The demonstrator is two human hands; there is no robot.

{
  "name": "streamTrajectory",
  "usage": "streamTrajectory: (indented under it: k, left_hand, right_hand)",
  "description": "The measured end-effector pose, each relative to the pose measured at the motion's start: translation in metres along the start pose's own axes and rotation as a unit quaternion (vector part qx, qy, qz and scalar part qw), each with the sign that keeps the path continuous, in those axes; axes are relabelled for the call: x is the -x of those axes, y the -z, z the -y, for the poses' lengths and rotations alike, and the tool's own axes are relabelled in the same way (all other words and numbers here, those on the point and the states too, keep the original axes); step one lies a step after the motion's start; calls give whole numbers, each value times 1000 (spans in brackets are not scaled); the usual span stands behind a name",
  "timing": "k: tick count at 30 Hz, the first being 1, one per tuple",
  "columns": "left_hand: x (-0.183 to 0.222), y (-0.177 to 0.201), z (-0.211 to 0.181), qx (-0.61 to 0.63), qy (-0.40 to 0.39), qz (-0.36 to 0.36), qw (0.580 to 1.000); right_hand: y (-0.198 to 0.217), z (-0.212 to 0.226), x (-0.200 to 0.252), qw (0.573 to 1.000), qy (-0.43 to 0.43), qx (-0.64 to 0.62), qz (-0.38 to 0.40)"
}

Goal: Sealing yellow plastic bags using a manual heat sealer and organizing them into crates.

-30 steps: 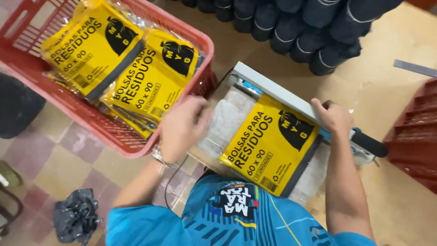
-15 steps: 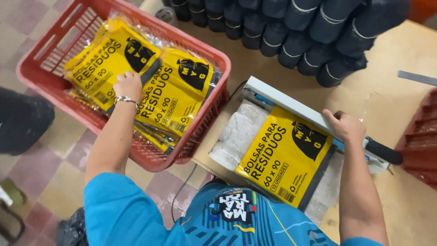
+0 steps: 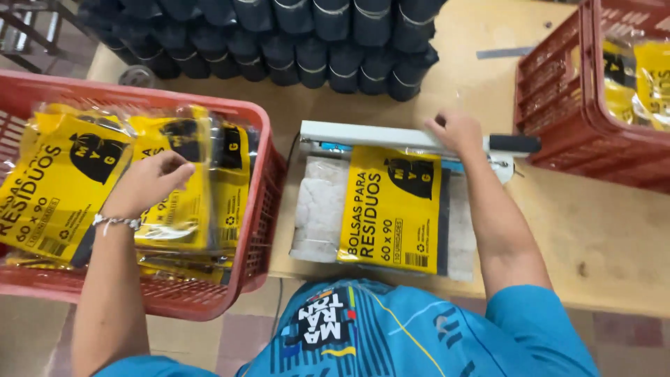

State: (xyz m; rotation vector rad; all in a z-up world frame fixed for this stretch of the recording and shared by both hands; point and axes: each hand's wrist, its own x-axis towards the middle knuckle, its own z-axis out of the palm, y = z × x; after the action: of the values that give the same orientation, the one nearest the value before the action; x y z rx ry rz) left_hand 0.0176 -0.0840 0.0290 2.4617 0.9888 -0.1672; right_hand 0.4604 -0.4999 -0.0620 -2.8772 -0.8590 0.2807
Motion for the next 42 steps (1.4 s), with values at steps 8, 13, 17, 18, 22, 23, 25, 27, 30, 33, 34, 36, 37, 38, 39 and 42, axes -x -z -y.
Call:
streamTrajectory:
  k: [8, 13, 17, 18, 22, 23, 25, 27, 30, 33, 34, 36, 37, 38, 39, 42]
  left_hand:
    - [-39, -12, 62, -41, 201, 18, 978]
    - [-41, -6, 65, 36, 247, 39, 968]
    - [-62, -27, 93, 16, 215, 32, 976]
    - [-59, -26, 85, 16, 216, 31, 976]
    - [-38, -13, 44, 128, 231, 23, 964]
    - [-33, -8, 30, 146, 245, 33, 958]
    - [-29, -9, 24, 149, 256, 41, 954]
    - [-24, -9, 18, 152, 269, 51, 950]
    - [-11, -2, 8, 172, 240, 2, 955]
    - [11, 9, -2, 165, 165, -110, 966]
    - [18, 10, -4, 87, 117, -181, 973]
    - [41, 13, -25, 10, 68, -253, 965]
    - [57, 14, -43, -64, 51, -307, 948]
    - [71, 16, -61, -137, 34, -357, 923]
    - [87, 13, -76, -135, 36, -361, 922]
    - [134, 5, -122, -208, -76, -512, 830]
  right_hand:
    - [50, 25, 66, 891, 290, -178, -302]
    - [1, 24, 132, 945, 83, -216, -232]
    - [-21, 20, 150, 930, -247, -268, -49]
    - [-15, 28, 153, 930, -247, -269, -49]
    - [-29, 31, 155, 930, -225, -289, 27]
    - [-40, 25, 149, 946, -203, -249, 37]
    - [-26, 37, 163, 929, -205, -306, 30]
    - [-22, 31, 175, 909, -207, -361, 26]
    - [-40, -21, 188, 893, -184, -408, -36]
    - [-60, -104, 198, 890, -140, -412, -138]
    - [-55, -129, 207, 890, -145, -405, -153]
    - [-48, -179, 222, 889, -145, -399, -172]
    - [-46, -205, 230, 892, -197, -373, -163]
    - [-43, -230, 236, 891, -249, -345, -155]
    - [-46, -250, 240, 892, -245, -346, -157]
    - [-50, -294, 242, 914, -299, -217, -170]
